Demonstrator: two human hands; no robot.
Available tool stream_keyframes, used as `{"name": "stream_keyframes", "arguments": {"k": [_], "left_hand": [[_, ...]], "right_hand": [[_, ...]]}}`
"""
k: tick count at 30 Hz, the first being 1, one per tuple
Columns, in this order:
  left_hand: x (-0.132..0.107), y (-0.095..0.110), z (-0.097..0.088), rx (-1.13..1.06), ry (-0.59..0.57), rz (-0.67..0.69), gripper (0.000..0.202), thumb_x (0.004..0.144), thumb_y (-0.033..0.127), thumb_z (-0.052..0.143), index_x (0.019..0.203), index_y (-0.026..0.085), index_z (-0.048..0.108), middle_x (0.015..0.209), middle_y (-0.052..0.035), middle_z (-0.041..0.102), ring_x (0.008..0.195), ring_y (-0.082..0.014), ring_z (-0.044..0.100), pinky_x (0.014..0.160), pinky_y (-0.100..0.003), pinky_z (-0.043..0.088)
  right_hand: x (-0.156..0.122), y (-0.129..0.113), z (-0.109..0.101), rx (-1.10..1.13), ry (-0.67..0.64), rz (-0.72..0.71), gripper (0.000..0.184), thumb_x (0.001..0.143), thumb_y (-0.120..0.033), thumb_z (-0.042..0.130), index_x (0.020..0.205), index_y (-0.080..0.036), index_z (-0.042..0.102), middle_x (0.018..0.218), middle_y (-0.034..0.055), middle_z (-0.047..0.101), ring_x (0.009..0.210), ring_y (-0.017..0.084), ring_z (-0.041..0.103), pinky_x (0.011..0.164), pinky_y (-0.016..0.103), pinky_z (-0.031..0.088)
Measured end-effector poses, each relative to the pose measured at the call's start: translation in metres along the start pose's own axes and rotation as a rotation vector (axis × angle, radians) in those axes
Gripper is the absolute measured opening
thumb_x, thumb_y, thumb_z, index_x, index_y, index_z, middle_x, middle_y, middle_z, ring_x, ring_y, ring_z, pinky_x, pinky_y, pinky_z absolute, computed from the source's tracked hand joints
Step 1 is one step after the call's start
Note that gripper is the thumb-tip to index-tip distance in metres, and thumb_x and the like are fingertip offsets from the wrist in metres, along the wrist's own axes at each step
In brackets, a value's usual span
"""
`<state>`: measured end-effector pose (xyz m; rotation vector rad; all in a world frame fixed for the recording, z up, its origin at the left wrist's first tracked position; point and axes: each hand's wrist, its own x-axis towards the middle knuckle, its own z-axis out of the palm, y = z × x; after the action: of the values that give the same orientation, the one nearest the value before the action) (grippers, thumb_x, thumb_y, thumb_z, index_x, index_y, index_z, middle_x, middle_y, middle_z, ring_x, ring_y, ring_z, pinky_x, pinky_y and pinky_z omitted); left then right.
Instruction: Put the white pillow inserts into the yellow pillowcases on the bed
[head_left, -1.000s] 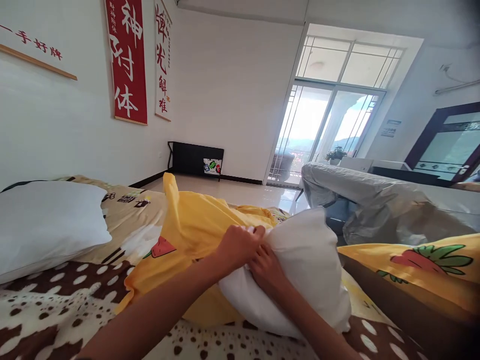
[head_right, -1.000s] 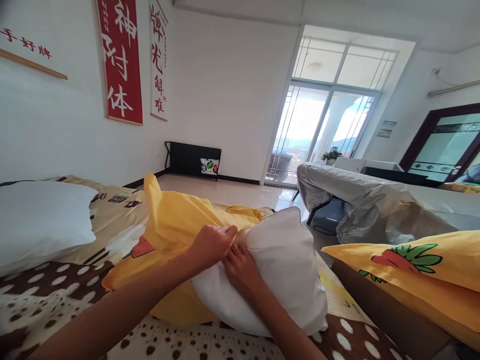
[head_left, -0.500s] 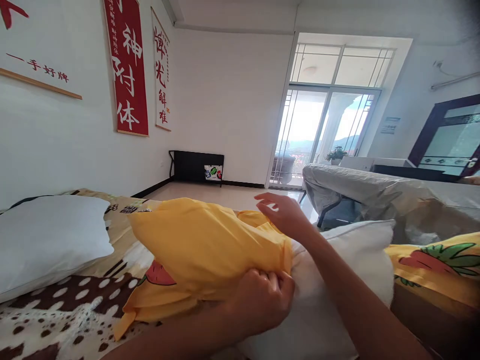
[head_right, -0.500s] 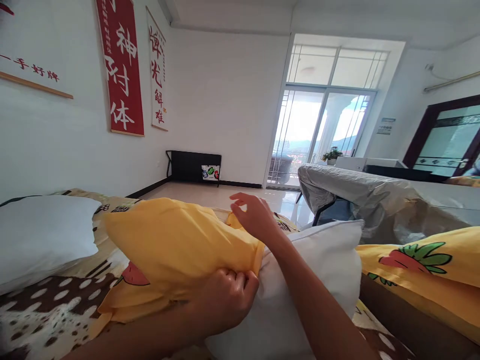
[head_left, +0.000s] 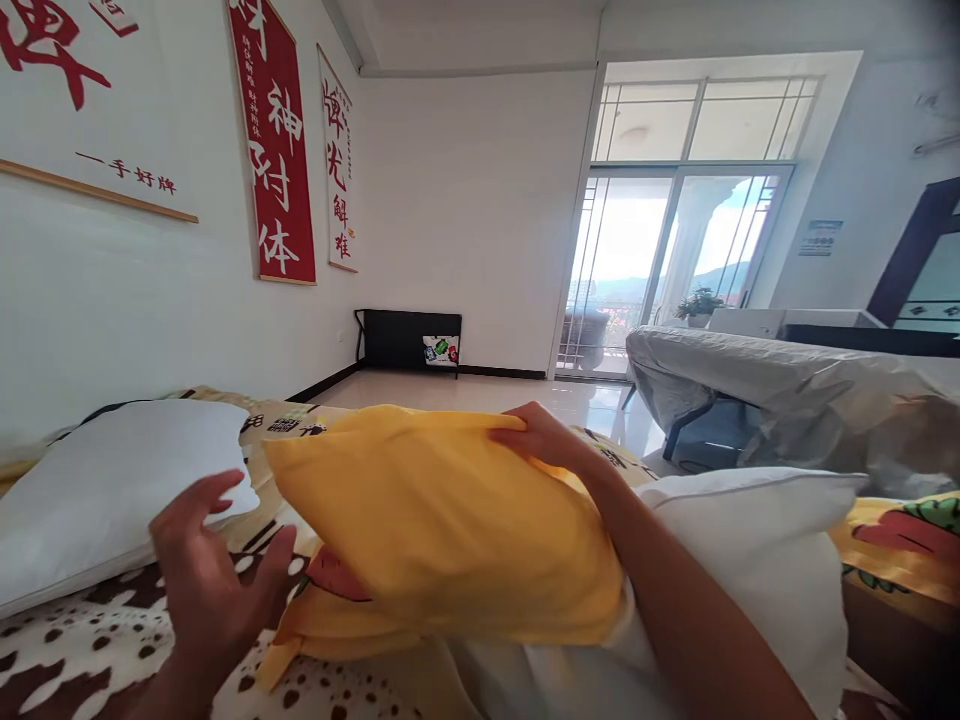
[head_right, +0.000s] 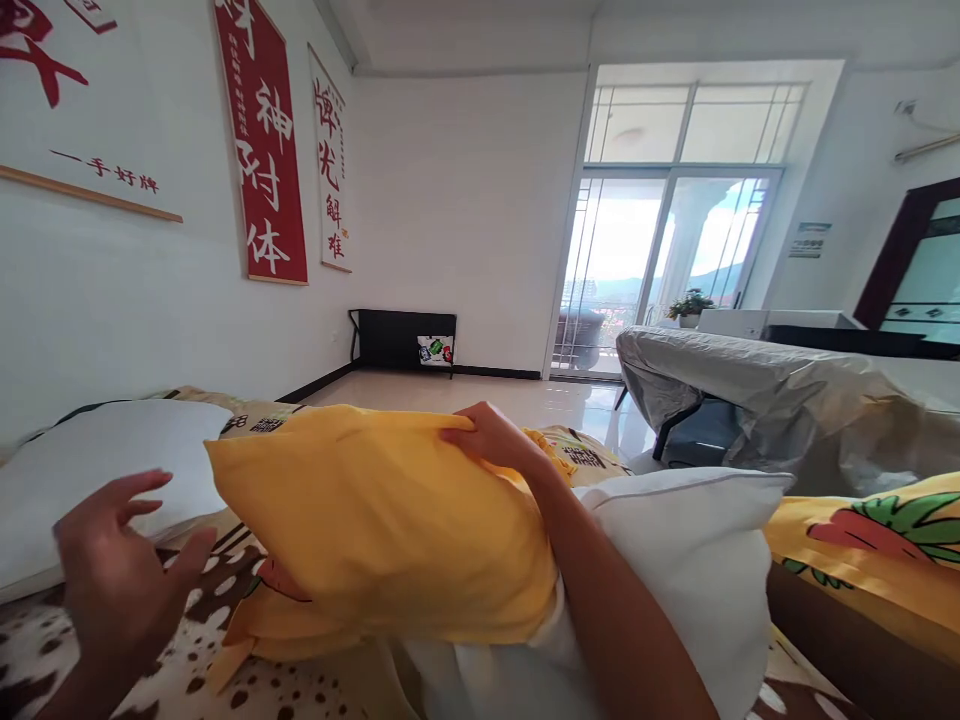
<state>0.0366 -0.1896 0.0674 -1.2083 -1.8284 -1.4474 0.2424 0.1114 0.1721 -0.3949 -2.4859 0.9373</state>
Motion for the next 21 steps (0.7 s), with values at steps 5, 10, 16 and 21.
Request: {"name": "stream_keyframes", "arguments": {"k": [5,10,16,21], "left_hand": [[0.064,0.010,0.024,-0.322,-0.215,-0.311,0.061,0.076,0.050,0.059,0.128,0.023,0.045,0.123,-0.0075,0.057,0.107,-0.0255,0.056,0.080,-0.030,0.049],[0.099,0.025,0.036,-0.165,-0.129,-0.227,0.033,0.076,0.050,0.057,0.078,0.017,0.066,0.068,0.0005,0.061,0.067,-0.0151,0.053,0.056,-0.020,0.039],[0.127,0.065,0.021,-0.222,0.032,-0.124,0.029,0.076,0.046,0.062,0.076,0.018,0.067,0.059,0.0026,0.055,0.056,-0.0109,0.045,0.051,-0.020,0.034],[0.128,0.041,0.018,-0.763,-0.076,-0.319,0.046,0.077,0.052,0.058,0.111,0.021,0.061,0.069,0.0008,0.062,0.064,-0.0132,0.054,0.058,-0.021,0.043]], "right_hand": [[-0.005,-0.021,0.006,-0.012,0.296,-0.140,0.042,0.081,-0.053,0.048,0.059,-0.018,0.045,0.057,-0.0033,0.039,0.055,0.009,0.035,0.048,0.021,0.028],[-0.012,-0.012,0.001,-0.313,0.301,-0.168,0.043,0.083,-0.052,0.043,0.059,-0.018,0.049,0.055,-0.0023,0.043,0.058,0.011,0.036,0.054,0.022,0.030],[-0.008,0.006,-0.006,-0.467,0.338,-0.110,0.044,0.083,-0.051,0.040,0.053,-0.020,0.042,0.050,-0.0019,0.039,0.054,0.012,0.031,0.051,0.023,0.028],[-0.020,0.011,-0.019,-0.404,0.545,-0.100,0.045,0.081,-0.054,0.040,0.051,-0.021,0.033,0.049,-0.0031,0.032,0.052,0.011,0.028,0.050,0.024,0.026]]}}
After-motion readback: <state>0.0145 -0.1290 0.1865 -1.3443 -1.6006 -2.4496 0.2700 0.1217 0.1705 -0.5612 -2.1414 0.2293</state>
